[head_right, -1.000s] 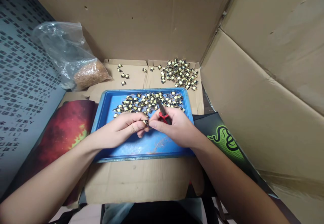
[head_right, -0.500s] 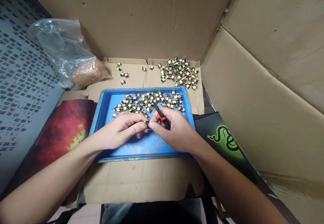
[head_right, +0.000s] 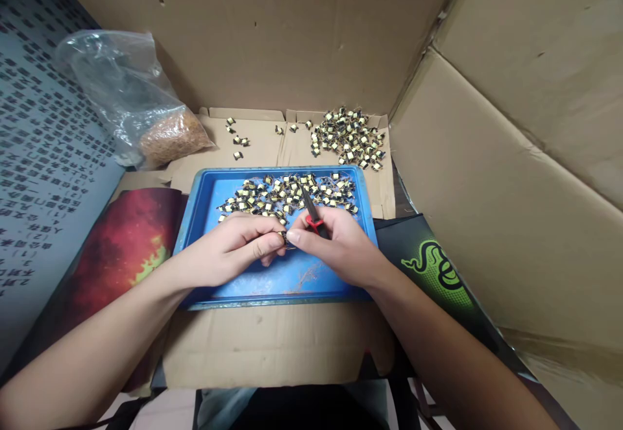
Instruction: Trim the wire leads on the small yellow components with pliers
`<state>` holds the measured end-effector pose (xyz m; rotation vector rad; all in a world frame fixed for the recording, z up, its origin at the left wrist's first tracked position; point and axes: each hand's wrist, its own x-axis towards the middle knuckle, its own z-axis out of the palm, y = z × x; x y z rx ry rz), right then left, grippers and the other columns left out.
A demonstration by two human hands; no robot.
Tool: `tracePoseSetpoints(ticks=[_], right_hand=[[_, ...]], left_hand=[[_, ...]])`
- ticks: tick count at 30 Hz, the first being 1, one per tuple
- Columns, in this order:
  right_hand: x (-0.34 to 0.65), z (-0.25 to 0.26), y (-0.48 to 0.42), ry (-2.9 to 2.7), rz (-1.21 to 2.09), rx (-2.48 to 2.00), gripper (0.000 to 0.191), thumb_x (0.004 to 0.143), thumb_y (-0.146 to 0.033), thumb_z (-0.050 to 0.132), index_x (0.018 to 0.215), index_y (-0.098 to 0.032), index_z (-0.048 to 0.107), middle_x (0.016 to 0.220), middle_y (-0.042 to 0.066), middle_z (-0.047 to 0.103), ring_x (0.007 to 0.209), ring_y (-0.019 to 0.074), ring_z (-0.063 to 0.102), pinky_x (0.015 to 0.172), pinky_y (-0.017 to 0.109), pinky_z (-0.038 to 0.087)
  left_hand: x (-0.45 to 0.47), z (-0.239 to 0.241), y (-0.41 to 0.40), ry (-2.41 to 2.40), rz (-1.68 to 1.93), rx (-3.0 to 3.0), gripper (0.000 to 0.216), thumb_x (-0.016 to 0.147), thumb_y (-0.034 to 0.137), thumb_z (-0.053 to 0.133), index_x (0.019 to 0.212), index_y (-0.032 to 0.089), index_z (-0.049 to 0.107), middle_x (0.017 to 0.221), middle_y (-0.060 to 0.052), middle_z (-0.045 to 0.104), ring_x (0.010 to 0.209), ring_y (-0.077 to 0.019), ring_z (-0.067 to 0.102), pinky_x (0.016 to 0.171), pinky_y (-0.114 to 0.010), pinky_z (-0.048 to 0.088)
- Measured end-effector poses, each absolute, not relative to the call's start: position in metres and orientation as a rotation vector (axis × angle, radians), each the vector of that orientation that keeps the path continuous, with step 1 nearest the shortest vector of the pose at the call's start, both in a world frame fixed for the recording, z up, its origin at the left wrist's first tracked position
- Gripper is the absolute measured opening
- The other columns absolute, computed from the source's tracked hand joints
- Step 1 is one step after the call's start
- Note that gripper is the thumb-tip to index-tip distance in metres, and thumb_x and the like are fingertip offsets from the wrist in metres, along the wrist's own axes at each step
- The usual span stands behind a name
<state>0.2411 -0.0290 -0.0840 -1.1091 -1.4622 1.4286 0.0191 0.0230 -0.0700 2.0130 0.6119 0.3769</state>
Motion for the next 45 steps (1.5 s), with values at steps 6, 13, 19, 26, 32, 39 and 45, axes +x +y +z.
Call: tracePoseSetpoints(ticks=[6, 13, 19, 26, 32, 39, 45], right_hand=[[0.240, -0.082, -0.031, -1.504, 1.389, -1.212, 0.020, 0.088, -0.035, 0.069, 0.078, -0.018, 0.064, 0.070, -0.003, 0.054, 0.064, 0.0119, 0.044, 0.060, 0.028, 0.034], [0.239, -0.080, -0.033, -1.606, 1.351, -1.181, 0.018, 0.096, -0.031, 0.061, 0.082, -0.019, 0.061, 0.077, -0.001, 0.059, 0.072, 0.0138, 0.053, 0.067, 0.028, 0.041], [0.237, -0.079, -0.037, -1.669, 1.271, -1.254, 0.016, 0.099, -0.027, 0.058, 0.085, -0.021, 0.056, 0.078, -0.002, 0.057, 0.072, 0.0142, 0.052, 0.066, 0.028, 0.040], [0.248, -0.078, -0.033, -1.654, 1.136, -1.259, 0.021, 0.104, -0.033, 0.054, 0.087, -0.021, 0.053, 0.081, -0.001, 0.052, 0.075, 0.0150, 0.049, 0.070, 0.029, 0.041], [0.263, -0.079, -0.035, -1.641, 1.270, -1.240, 0.017, 0.099, -0.034, 0.062, 0.111, -0.024, 0.055, 0.098, 0.003, 0.057, 0.089, 0.0188, 0.056, 0.079, 0.031, 0.050], [0.254, -0.081, -0.037, -1.804, 0.993, -1.316, 0.031, 0.106, -0.041, 0.055, 0.130, -0.024, 0.066, 0.128, 0.010, 0.072, 0.117, 0.0281, 0.066, 0.105, 0.047, 0.048], [0.249, -0.080, -0.039, -1.879, 0.850, -1.334, 0.029, 0.106, -0.036, 0.056, 0.128, -0.023, 0.070, 0.127, 0.008, 0.076, 0.117, 0.0255, 0.070, 0.100, 0.041, 0.052]], left_hand=[[0.017, -0.070, 0.026, 0.539, 0.347, 2.076, 0.036, 0.109, 0.036, 0.052, 0.084, 0.015, 0.068, 0.066, 0.003, 0.058, 0.060, -0.0091, 0.052, 0.062, -0.022, 0.041], [0.019, -0.069, 0.023, 0.531, 0.309, 1.998, 0.039, 0.110, 0.040, 0.048, 0.089, 0.014, 0.069, 0.071, 0.001, 0.060, 0.064, -0.0115, 0.053, 0.064, -0.025, 0.041], [0.021, -0.068, 0.025, 0.517, 0.365, 2.100, 0.034, 0.109, 0.038, 0.051, 0.088, 0.015, 0.065, 0.075, 0.002, 0.057, 0.070, -0.0123, 0.052, 0.070, -0.025, 0.040], [0.016, -0.074, 0.029, 0.441, 0.444, 1.832, 0.030, 0.108, 0.039, 0.055, 0.099, 0.014, 0.069, 0.084, -0.003, 0.068, 0.075, -0.0135, 0.062, 0.074, -0.026, 0.049], [0.014, -0.080, 0.028, 0.506, 0.701, 1.636, 0.028, 0.108, 0.040, 0.056, 0.105, 0.015, 0.067, 0.088, -0.004, 0.065, 0.079, -0.0133, 0.060, 0.074, -0.026, 0.048], [0.016, -0.085, 0.028, 0.598, 0.794, 1.666, 0.030, 0.109, 0.044, 0.053, 0.109, 0.016, 0.064, 0.088, -0.004, 0.063, 0.078, -0.0133, 0.056, 0.072, -0.025, 0.046], [0.016, -0.086, 0.028, 0.609, 0.816, 1.701, 0.031, 0.109, 0.044, 0.053, 0.107, 0.015, 0.065, 0.087, -0.003, 0.063, 0.077, -0.0133, 0.056, 0.073, -0.026, 0.046]])
